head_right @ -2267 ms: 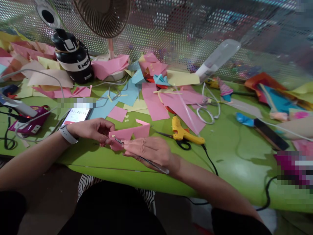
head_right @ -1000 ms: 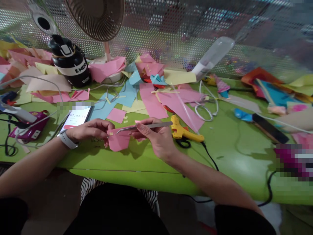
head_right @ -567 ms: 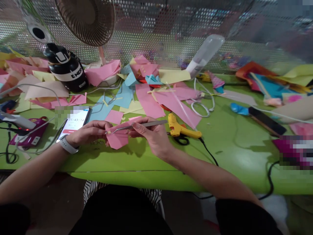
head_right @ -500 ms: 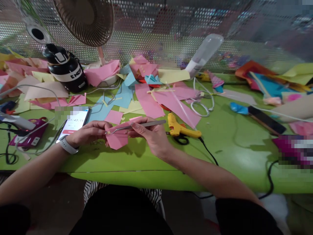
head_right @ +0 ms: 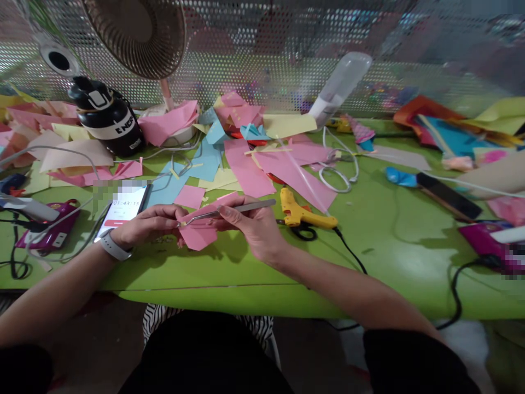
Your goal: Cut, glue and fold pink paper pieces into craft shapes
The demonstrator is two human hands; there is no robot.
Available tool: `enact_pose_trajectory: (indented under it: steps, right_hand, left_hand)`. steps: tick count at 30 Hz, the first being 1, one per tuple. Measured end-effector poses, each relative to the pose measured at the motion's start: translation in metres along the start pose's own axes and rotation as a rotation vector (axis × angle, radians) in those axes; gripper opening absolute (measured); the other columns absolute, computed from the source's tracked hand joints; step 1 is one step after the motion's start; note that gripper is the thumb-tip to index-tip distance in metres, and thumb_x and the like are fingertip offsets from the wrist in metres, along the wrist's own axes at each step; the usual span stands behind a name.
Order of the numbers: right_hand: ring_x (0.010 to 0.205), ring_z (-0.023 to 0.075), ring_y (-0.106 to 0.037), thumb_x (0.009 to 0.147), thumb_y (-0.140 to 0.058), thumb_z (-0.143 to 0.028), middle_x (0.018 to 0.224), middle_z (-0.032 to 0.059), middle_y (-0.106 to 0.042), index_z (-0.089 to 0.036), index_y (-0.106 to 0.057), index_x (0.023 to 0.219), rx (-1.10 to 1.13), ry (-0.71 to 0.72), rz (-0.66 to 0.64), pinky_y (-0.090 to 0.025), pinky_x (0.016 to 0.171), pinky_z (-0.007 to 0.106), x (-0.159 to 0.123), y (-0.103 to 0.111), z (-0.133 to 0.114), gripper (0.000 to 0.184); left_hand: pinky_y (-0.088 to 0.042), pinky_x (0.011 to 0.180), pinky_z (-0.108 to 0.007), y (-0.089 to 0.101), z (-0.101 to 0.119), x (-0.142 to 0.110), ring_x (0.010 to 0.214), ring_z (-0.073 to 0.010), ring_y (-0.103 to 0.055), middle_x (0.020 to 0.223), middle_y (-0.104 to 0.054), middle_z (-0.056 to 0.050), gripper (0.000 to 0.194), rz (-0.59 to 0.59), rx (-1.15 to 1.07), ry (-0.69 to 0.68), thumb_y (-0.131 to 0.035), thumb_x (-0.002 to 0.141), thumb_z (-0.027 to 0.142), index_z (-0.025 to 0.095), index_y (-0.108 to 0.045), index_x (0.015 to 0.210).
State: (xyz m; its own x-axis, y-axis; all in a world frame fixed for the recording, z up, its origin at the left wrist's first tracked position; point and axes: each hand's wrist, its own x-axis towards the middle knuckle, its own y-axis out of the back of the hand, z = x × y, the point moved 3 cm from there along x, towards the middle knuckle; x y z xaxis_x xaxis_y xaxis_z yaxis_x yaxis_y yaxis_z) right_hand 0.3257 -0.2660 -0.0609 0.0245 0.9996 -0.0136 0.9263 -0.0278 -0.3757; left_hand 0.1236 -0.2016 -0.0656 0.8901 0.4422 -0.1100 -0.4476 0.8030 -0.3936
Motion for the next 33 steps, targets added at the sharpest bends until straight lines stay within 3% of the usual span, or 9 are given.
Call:
enact_pose_trajectory:
  steps: [21, 26, 33]
  right_hand:
    - [0.060, 0.0172, -0.074, 0.068, -0.087, -0.040, 0.072, 0.0012, -0.076, -0.020, -0.072, 0.080, -0.054, -0.020, 0.079, -0.066, 0.063, 0.029, -0.0012, 0.0038, 0.0013, 0.028]
    - [0.059, 0.0181, -0.074, 0.066, -0.088, -0.037, 0.071, 0.0015, -0.076, -0.020, -0.072, 0.079, -0.024, -0.014, 0.119, -0.066, 0.062, 0.030, 0.0003, 0.0051, 0.0007, 0.027]
    - [0.065, 0.0200, -0.075, 0.065, -0.087, -0.040, 0.072, 0.0016, -0.075, -0.020, -0.070, 0.080, -0.041, -0.020, 0.114, -0.067, 0.065, 0.034, 0.0026, 0.0066, 0.0030, 0.030]
  left_hand:
    - [-0.057, 0.079, -0.033, -0.0006, 0.0013, -0.0006, 0.079, -0.0189, -0.073, 0.083, -0.074, -0.008, 0.024, 0.021, 0.178, 0.013, -0.070, 0.089, 0.037, 0.012, -0.069, 0.090]
    - [-0.054, 0.084, -0.033, -0.0015, 0.0055, -0.0001, 0.085, -0.0186, -0.071, 0.089, -0.073, -0.009, 0.025, 0.030, 0.298, -0.042, -0.067, 0.093, 0.037, 0.012, -0.069, 0.092]
    - [-0.052, 0.083, -0.030, -0.0008, 0.0008, 0.0010, 0.091, -0.0167, -0.067, 0.099, -0.071, -0.008, 0.021, 0.029, 0.340, -0.062, -0.076, 0.084, 0.027, 0.013, -0.066, 0.097]
